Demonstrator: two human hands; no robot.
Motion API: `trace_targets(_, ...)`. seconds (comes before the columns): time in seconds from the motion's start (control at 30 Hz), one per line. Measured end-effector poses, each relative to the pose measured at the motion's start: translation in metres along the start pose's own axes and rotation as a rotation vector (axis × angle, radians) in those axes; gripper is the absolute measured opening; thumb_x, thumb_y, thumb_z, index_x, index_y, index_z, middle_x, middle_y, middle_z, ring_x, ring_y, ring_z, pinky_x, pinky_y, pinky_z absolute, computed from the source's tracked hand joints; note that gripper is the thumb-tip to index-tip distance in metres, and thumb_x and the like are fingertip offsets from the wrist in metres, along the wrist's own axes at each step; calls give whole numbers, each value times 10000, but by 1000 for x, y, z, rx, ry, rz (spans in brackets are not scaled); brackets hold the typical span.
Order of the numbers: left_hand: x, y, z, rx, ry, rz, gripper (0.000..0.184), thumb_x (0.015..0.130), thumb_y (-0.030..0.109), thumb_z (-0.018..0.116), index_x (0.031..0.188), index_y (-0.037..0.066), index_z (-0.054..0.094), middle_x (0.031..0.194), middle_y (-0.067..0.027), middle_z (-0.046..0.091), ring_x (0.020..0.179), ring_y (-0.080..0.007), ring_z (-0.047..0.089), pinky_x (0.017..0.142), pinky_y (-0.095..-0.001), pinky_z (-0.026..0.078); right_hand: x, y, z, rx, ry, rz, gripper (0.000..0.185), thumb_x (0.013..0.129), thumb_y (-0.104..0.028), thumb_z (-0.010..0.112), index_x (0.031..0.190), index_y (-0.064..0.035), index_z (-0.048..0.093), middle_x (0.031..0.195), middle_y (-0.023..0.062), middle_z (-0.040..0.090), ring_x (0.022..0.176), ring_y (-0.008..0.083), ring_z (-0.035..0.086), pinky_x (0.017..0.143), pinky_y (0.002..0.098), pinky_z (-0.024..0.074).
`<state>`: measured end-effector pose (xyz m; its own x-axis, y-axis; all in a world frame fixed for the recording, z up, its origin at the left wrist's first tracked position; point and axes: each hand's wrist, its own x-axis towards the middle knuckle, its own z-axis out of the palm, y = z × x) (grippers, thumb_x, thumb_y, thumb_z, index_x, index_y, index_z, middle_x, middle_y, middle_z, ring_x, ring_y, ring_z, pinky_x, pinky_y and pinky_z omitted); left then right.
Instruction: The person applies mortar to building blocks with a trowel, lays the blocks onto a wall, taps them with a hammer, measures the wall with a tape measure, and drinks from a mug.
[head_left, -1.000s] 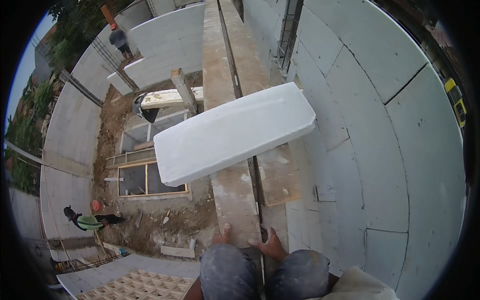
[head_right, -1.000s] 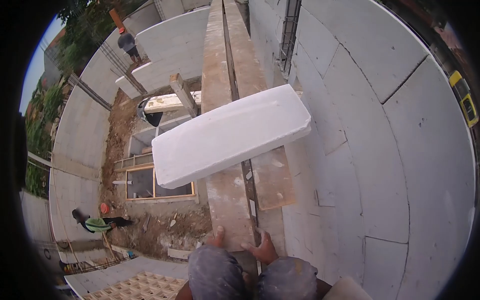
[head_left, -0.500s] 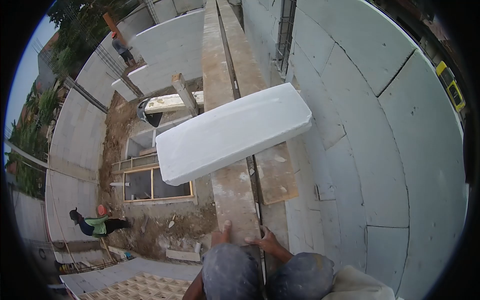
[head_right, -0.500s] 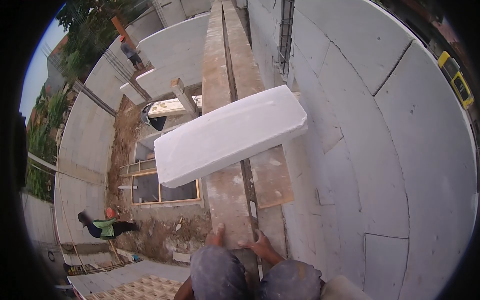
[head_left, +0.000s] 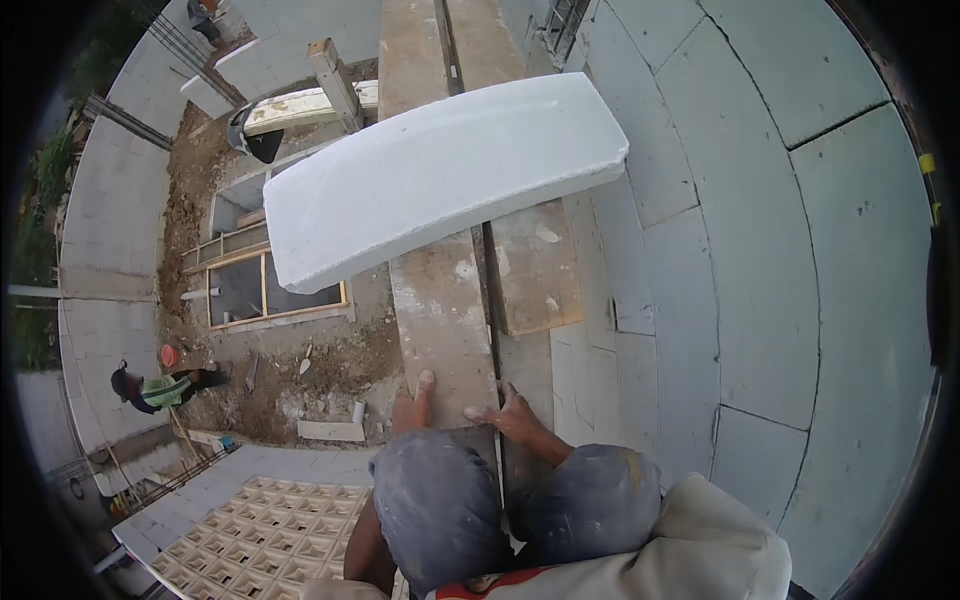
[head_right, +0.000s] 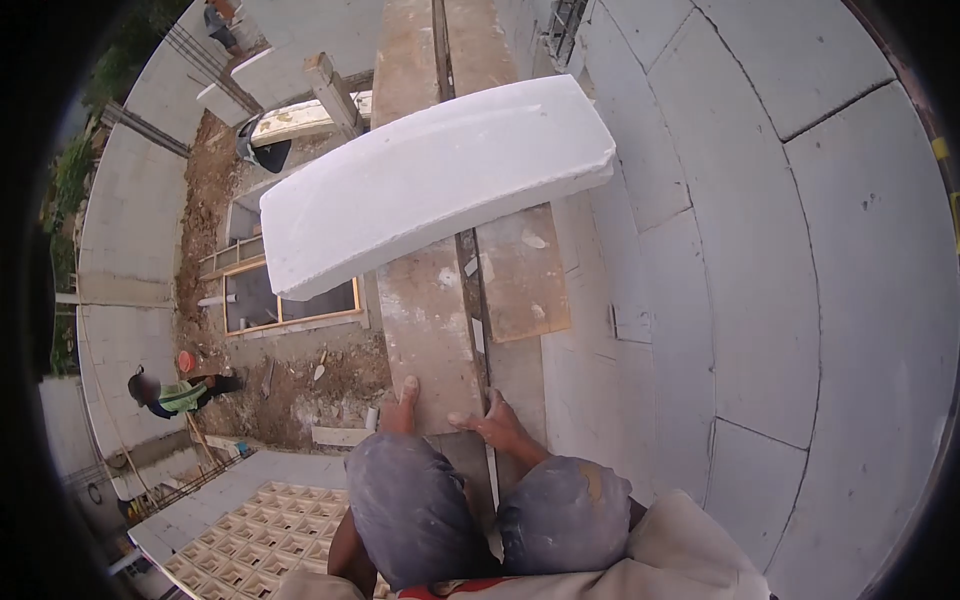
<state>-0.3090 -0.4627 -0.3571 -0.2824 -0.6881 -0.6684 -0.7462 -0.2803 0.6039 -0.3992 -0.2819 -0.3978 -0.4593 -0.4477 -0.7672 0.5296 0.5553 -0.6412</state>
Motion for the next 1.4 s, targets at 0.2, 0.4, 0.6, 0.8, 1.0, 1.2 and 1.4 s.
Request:
trace_targets(0.2, 33, -45, 5, -18, -108, -51, 906, 923, 731, 613, 1233, -117, 682, 1129, -271, 729, 1049, -367, 695, 949, -460, 510, 2, 6, 1, 1, 28, -55, 1004, 753, -411, 931, 1471, 97, 448, 1329, 227, 644, 1238, 288, 630, 1061, 384, 493)
trace_targets(0.4, 17, -22, 0, -74, -147, 113, 906, 930, 713, 612, 1273, -125, 658, 1139, -285, 723, 1040, -371, 700, 938, -460, 512, -9, -12, -2, 80, -14, -44, 974, 748, -381, 935, 1436, 122, 464, 1267, 222, 673, 1157, 276, 674, 1016, 369, 528)
trace_targets(0.6, 8, -1, -14, 26, -180, -44, 888, 944, 695, 606, 1316, -110, 626, 1177, -317, 697, 1132, -411, 678, 993, -485, 491, -9, -20, -3, 86, -83, -21, 916, 797, -364, 907, 1435, 118, 460, 1275, 241, 671, 1155, 290, 692, 983, 379, 560)
trace_targets(0.8, 5, 22, -38, 281, -327, -79, 970, 941, 699, 613, 1462, -108, 478, 1441, -387, 518, 1360, -481, 531, 1131, -507, 419, -20, -43, -45, -568, -81, -95, 889, 894, -460, 812, 1502, 77, 447, 1352, 272, 642, 1338, 358, 602, 1086, 450, 503)
trace_targets(1.0, -12, 32, -121, -76, -546, 226, 890, 986, 616, 626, 1572, -14, 400, 1570, -277, 453, 1475, -415, 430, 1230, -508, 319, -103, -135, -106, 113, -443, -332, 637, 955, -316, 744, 1467, 10, 551, 1342, 195, 684, 1268, 294, 650, 1108, 453, 490)
trace_targets(1.2, -86, 109, -196, 373, -1052, 775, 749, 1001, 642, 574, 1535, 121, 505, 1539, -144, 525, 1437, -358, 457, 1188, -504, 369, -154, -217, -92, -171, -933, -733, 434, 957, -218, 751, 1320, 13, 697, 1307, 190, 704, 1231, 333, 663, 1080, 437, 488)
trace_targets(1.4, -127, 126, -175, 931, -874, 915, 594, 985, 540, 587, 1374, 91, 604, 1389, -164, 599, 1290, -392, 524, 1145, -469, 414, -143, -231, -60, -427, -1264, -616, 386, 973, -182, 742, 1327, -30, 715, 1358, 181, 687, 1253, 337, 648, 1079, 397, 475)
